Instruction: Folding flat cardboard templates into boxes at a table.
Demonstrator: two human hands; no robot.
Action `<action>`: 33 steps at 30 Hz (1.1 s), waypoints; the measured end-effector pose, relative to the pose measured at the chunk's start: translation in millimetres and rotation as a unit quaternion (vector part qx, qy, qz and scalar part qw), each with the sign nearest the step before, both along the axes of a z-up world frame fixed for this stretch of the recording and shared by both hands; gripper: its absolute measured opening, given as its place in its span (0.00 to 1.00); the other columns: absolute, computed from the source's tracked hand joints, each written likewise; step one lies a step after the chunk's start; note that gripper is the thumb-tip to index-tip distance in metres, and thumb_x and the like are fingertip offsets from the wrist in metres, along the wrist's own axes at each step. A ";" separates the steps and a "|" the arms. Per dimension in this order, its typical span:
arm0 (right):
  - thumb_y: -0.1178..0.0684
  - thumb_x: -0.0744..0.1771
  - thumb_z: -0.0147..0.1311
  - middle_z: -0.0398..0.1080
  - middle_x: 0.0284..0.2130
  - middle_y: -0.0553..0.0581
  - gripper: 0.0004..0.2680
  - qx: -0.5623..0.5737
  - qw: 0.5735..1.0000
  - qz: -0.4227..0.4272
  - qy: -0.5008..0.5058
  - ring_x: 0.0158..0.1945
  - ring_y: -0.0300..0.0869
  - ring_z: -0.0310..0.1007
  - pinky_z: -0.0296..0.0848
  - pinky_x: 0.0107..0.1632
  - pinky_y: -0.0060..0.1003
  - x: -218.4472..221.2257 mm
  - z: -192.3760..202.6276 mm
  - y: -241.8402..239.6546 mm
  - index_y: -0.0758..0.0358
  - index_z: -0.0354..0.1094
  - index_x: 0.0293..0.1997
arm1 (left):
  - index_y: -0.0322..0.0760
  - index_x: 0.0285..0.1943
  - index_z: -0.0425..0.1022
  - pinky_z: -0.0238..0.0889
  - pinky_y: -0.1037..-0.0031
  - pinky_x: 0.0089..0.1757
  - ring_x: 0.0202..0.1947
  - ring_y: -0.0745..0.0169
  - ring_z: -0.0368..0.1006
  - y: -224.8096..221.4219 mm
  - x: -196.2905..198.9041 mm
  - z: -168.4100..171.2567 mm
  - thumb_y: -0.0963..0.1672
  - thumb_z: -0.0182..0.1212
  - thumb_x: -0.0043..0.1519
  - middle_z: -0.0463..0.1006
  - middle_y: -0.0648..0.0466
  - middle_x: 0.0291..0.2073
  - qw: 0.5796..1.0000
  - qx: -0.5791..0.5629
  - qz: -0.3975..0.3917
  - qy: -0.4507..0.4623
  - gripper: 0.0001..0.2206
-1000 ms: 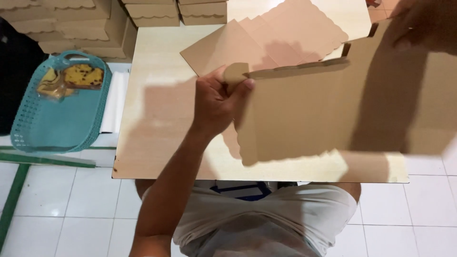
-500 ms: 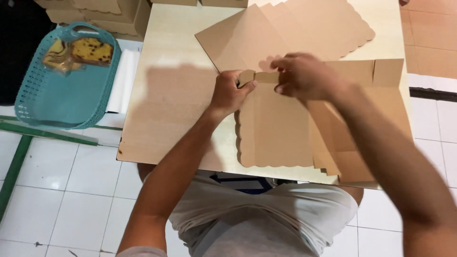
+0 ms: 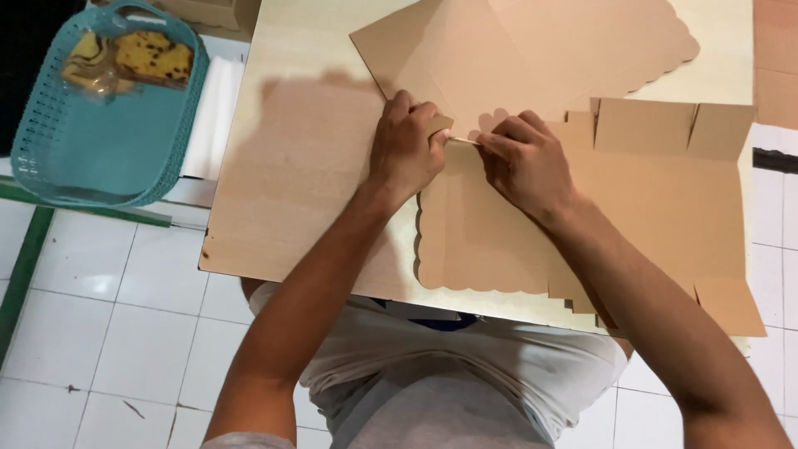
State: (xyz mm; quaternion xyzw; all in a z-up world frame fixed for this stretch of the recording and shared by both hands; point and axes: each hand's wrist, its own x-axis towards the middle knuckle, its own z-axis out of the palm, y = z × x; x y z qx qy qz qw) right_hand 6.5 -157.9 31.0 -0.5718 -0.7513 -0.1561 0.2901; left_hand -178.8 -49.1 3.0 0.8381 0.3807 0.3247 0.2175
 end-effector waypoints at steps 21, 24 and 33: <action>0.44 0.72 0.38 0.45 0.77 0.67 0.24 -0.238 0.970 0.010 -0.054 0.79 0.55 0.40 0.38 0.77 0.48 -27.7 10.2 -54.5 0.71 0.48 0.77 | 0.32 0.56 0.78 0.59 0.64 0.56 0.58 0.51 0.68 -67.9 2.3 10.7 0.44 0.57 0.58 0.77 0.45 0.49 0.931 0.325 -0.061 0.153 0.18; 0.44 0.73 0.35 0.45 0.76 0.69 0.24 -0.246 0.967 -0.004 -0.063 0.79 0.57 0.40 0.40 0.76 0.47 -32.6 16.4 -57.2 0.72 0.49 0.76 | 0.29 0.65 0.73 0.50 0.57 0.63 0.62 0.47 0.64 -74.1 -3.8 8.4 0.48 0.52 0.63 0.73 0.39 0.59 0.926 0.314 -0.062 0.201 0.24; 0.41 0.72 0.37 0.52 0.75 0.67 0.25 -0.244 0.964 -0.056 -0.089 0.79 0.54 0.46 0.38 0.77 0.49 14.2 12.6 -89.8 0.70 0.52 0.76 | 0.34 0.70 0.71 0.31 0.49 0.65 0.69 0.49 0.56 -72.9 -10.0 27.3 0.51 0.46 0.70 0.71 0.43 0.64 0.910 0.259 -0.095 0.310 0.24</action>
